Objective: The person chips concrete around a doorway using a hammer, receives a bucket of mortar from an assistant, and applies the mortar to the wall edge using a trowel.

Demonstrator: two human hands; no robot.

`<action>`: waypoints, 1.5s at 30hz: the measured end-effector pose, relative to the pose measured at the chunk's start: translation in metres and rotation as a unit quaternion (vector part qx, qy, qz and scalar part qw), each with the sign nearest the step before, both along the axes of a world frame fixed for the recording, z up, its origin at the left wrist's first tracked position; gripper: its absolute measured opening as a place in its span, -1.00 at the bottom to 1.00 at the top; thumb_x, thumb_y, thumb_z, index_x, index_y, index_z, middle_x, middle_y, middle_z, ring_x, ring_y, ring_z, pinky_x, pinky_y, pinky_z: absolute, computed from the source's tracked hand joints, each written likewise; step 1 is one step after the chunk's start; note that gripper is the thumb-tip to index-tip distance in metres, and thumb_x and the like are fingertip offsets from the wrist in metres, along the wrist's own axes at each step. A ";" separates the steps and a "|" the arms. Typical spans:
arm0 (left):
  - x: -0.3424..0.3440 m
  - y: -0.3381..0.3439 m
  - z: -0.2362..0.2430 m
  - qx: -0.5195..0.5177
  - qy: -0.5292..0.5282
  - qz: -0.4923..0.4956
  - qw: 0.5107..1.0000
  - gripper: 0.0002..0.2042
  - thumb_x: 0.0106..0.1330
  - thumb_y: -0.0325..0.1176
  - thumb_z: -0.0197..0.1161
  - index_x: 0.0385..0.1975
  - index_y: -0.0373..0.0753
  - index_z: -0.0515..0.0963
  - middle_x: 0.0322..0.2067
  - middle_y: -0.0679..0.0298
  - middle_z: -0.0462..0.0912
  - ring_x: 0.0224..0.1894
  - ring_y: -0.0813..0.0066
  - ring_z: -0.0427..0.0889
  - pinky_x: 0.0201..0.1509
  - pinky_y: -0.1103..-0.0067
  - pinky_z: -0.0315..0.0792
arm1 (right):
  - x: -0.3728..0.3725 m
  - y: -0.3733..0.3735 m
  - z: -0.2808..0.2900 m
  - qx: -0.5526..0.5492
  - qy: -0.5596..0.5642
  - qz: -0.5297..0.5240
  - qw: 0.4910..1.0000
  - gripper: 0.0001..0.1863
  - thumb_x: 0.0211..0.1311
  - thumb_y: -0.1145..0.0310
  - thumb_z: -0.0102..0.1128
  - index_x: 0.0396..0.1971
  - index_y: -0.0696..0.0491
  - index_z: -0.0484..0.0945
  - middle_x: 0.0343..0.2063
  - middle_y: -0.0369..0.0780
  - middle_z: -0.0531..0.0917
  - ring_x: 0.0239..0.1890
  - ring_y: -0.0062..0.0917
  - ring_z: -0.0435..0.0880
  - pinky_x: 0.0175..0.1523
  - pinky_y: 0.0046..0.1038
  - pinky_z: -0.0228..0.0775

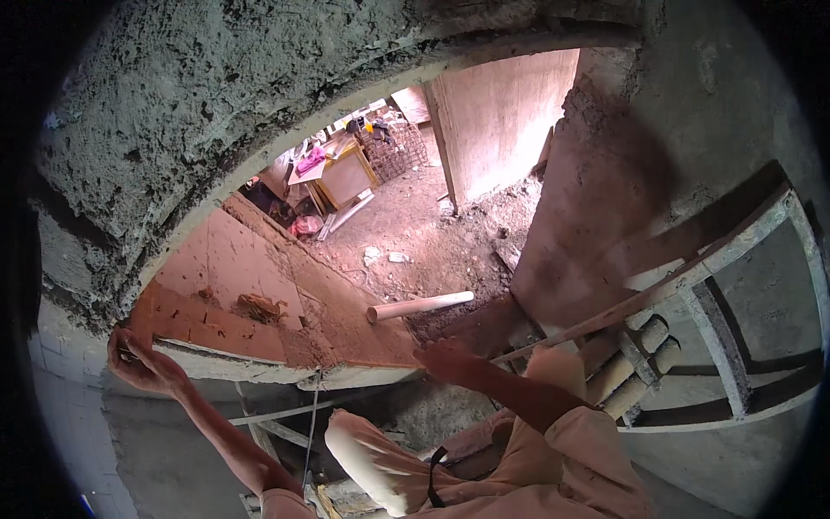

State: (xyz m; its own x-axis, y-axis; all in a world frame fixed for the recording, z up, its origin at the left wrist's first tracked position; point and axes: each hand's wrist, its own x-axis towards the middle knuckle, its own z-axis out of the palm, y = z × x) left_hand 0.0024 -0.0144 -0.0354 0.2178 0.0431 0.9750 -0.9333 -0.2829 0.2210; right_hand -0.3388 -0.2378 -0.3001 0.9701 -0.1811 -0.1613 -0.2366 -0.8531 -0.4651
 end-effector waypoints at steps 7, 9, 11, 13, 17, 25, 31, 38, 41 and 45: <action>0.006 0.004 -0.001 -0.007 0.015 0.022 1.000 -0.75 0.47 -0.27 0.08 -0.05 -0.31 0.47 -0.12 0.19 0.44 -0.12 0.48 0.56 -0.08 0.49 0.51 | 0.003 0.001 0.000 -0.003 0.016 -0.002 1.000 -0.68 0.13 0.38 0.14 -0.07 0.02 0.48 -0.22 -0.06 0.62 -0.16 -0.14 0.68 -0.10 -0.08 0.51; 0.007 0.004 -0.001 -0.014 0.020 0.001 1.000 -0.76 0.47 -0.27 0.08 -0.05 -0.31 0.47 -0.11 0.19 0.44 -0.12 0.48 0.56 -0.08 0.50 0.51 | 0.002 0.001 0.001 -0.005 0.030 -0.005 1.000 -0.69 0.13 0.38 0.14 -0.08 0.02 0.48 -0.23 -0.06 0.62 -0.15 -0.15 0.68 -0.10 -0.07 0.50; 0.002 -0.001 0.000 -0.021 0.007 -0.013 1.000 -0.76 0.47 -0.27 0.09 -0.07 -0.32 0.49 -0.11 0.19 0.44 -0.12 0.47 0.57 -0.08 0.51 0.52 | -0.001 0.001 0.001 -0.007 0.002 -0.005 1.000 -0.71 0.13 0.38 0.12 -0.10 0.01 0.49 -0.24 -0.07 0.63 -0.17 -0.15 0.68 -0.10 -0.08 0.51; -0.009 -0.006 0.002 -0.018 0.022 0.001 1.000 -0.76 0.46 -0.28 0.10 -0.07 -0.33 0.49 -0.11 0.19 0.44 -0.12 0.47 0.57 -0.08 0.51 0.52 | -0.004 0.000 -0.003 -0.006 -0.006 -0.005 1.000 -0.71 0.14 0.38 0.11 -0.11 0.02 0.50 -0.25 -0.07 0.63 -0.18 -0.14 0.69 -0.10 -0.07 0.51; 0.003 0.002 -0.001 -0.010 0.011 0.011 1.000 -0.76 0.46 -0.28 0.10 -0.06 -0.33 0.50 -0.13 0.19 0.45 -0.14 0.46 0.56 -0.09 0.51 0.50 | -0.001 0.000 -0.007 0.032 0.070 -0.004 0.997 -0.59 0.16 0.27 0.22 0.02 -0.01 0.44 -0.17 -0.05 0.58 -0.08 -0.07 0.62 0.02 -0.03 0.42; 0.003 0.000 0.003 -0.020 -0.029 0.005 0.999 -0.73 0.43 -0.30 0.15 -0.05 -0.38 0.48 -0.06 0.13 0.50 -0.10 0.39 0.58 -0.04 0.49 0.51 | 0.000 0.001 0.001 0.030 0.050 0.001 0.998 -0.61 0.13 0.30 0.20 0.00 -0.02 0.47 -0.18 -0.09 0.59 -0.08 -0.14 0.63 -0.02 -0.05 0.44; 0.011 0.000 0.002 -0.010 -0.028 -0.019 0.999 -0.77 0.42 -0.35 0.16 -0.10 -0.39 0.47 -0.15 0.15 0.48 -0.19 0.44 0.59 -0.15 0.58 0.54 | 0.001 0.001 -0.003 0.038 0.050 -0.010 0.998 -0.60 0.13 0.31 0.20 0.01 -0.03 0.47 -0.18 -0.09 0.58 -0.03 -0.18 0.59 0.04 -0.08 0.39; 0.011 0.002 -0.001 -0.012 -0.056 -0.052 0.997 -0.79 0.41 -0.40 0.16 -0.11 -0.40 0.45 -0.17 0.16 0.48 -0.19 0.48 0.58 -0.11 0.60 0.52 | 0.002 0.003 0.003 0.042 0.074 -0.010 0.996 -0.57 0.14 0.32 0.22 0.04 0.00 0.44 -0.23 -0.09 0.58 -0.06 -0.15 0.60 0.02 -0.08 0.40; 0.009 0.000 0.002 -0.016 -0.062 -0.039 0.997 -0.81 0.42 -0.41 0.15 -0.10 -0.37 0.44 -0.20 0.17 0.54 -0.21 0.51 0.59 -0.15 0.61 0.57 | 0.000 0.002 -0.008 0.041 0.043 0.010 0.998 -0.57 0.16 0.32 0.21 0.06 0.00 0.43 -0.22 -0.08 0.58 -0.05 -0.15 0.60 0.02 -0.09 0.41; 0.007 -0.002 0.000 -0.032 -0.041 -0.041 0.998 -0.82 0.41 -0.41 0.15 -0.08 -0.34 0.45 -0.18 0.19 0.53 -0.19 0.53 0.58 -0.15 0.65 0.53 | 0.003 0.002 0.001 0.046 0.078 0.012 0.996 -0.55 0.17 0.31 0.21 0.08 -0.01 0.41 -0.19 -0.06 0.58 -0.02 -0.14 0.58 0.05 -0.08 0.38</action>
State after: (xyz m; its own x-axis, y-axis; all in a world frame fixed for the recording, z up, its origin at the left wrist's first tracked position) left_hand 0.0096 -0.0163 -0.0356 0.1419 0.0913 0.9857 -0.9687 -0.1922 0.1572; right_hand -0.3354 -0.2356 -0.2993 0.9357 -0.1352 -0.3258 -0.2921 -0.8148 -0.5008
